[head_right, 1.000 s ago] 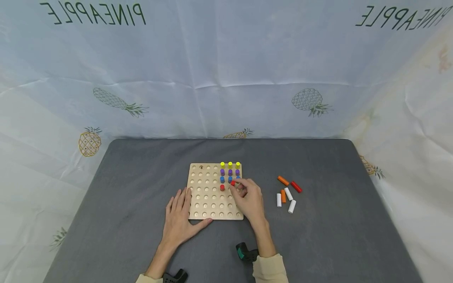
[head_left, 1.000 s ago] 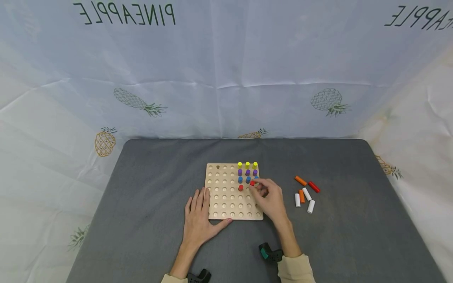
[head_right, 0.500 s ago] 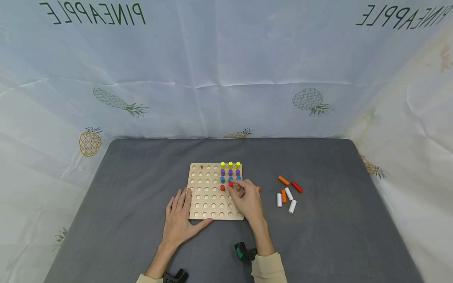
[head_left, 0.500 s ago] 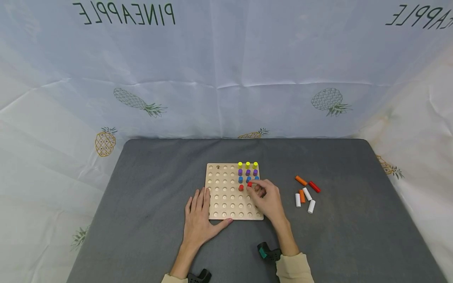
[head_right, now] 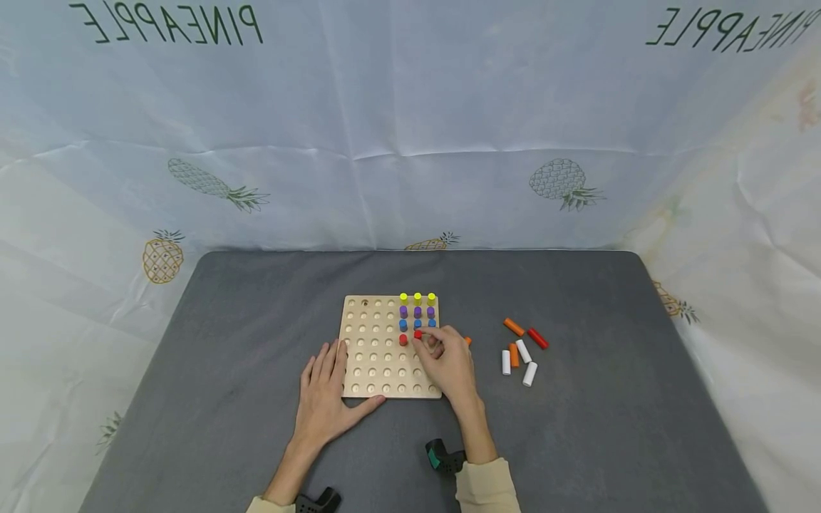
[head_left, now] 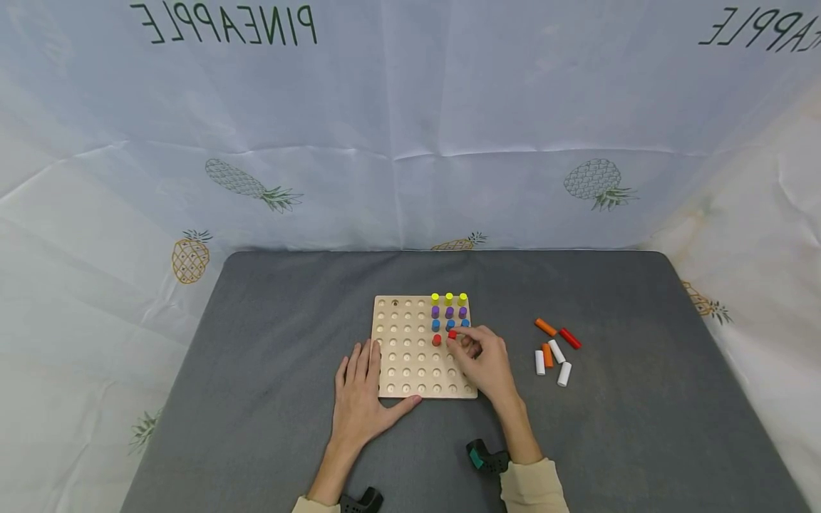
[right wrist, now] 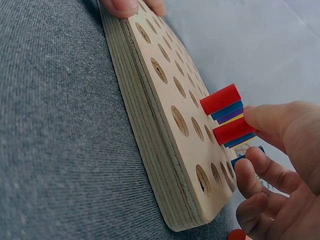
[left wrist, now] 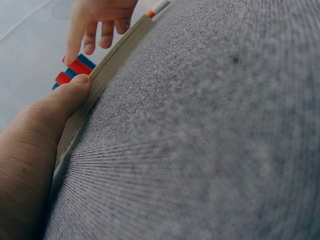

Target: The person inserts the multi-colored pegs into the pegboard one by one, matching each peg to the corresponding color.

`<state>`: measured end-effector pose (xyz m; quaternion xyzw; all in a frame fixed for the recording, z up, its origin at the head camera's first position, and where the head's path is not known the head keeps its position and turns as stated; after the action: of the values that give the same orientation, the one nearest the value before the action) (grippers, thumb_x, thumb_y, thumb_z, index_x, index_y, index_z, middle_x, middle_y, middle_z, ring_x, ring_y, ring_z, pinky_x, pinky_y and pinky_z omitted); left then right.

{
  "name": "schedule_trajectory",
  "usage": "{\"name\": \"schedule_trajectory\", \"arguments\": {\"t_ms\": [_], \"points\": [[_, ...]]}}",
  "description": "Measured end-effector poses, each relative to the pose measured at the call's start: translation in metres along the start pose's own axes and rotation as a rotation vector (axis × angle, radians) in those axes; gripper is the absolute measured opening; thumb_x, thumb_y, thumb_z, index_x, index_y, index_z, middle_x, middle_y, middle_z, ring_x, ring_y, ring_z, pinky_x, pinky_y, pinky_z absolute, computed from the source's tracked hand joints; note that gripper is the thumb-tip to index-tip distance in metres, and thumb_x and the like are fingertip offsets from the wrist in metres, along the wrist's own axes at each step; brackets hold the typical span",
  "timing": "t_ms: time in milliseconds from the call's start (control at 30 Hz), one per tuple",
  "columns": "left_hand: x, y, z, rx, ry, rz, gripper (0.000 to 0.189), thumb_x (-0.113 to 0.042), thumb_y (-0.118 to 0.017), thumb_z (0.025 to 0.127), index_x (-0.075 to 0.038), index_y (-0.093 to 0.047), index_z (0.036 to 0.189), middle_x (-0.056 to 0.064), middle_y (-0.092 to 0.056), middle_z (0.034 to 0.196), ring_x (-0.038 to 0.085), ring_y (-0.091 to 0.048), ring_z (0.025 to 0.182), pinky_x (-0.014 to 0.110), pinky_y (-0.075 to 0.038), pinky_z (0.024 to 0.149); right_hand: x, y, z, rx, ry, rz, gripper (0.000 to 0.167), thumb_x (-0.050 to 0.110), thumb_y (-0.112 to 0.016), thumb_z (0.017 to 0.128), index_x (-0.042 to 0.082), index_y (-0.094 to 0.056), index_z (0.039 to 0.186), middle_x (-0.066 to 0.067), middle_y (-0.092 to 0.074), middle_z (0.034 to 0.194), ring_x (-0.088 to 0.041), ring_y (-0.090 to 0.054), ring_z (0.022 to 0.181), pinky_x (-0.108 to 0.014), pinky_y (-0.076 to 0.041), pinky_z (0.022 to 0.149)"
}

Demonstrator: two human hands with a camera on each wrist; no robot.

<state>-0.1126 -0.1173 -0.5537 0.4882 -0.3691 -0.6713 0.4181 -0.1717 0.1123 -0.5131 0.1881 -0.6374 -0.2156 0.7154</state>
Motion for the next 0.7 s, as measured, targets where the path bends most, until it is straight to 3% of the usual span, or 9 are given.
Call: {"name": "schedule_trajectory", "arguments": {"t_ms": [700], "points": [[-0.0007, 0.0011, 0.0024, 0.001, 0.005, -0.006, 0.124, -0.081, -0.071, 0.069, -0.006, -0.033, 0.160, 0.017, -0.042, 0.162, 0.038, -0.038, 0.151, 0.059, -0.028, 0.122, -0.0030, -0.0050, 0.0023, 0.074, -0.037, -0.052, 0.022, 0.017, -0.075, 0.092, 0.009, -0.079, 0.112, -0.004, -0.057, 0.084, -0.010, -0.047, 0.063, -0.020, -0.038, 0.056]]}}
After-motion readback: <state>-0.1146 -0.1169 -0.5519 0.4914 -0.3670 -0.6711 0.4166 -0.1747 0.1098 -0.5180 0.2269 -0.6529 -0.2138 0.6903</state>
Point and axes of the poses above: each hand's wrist, its own z-axis towards the middle knuckle, its own y-axis out of the back of the hand, x = y × z, the point moved 7 cm from there along z, towards the middle knuckle
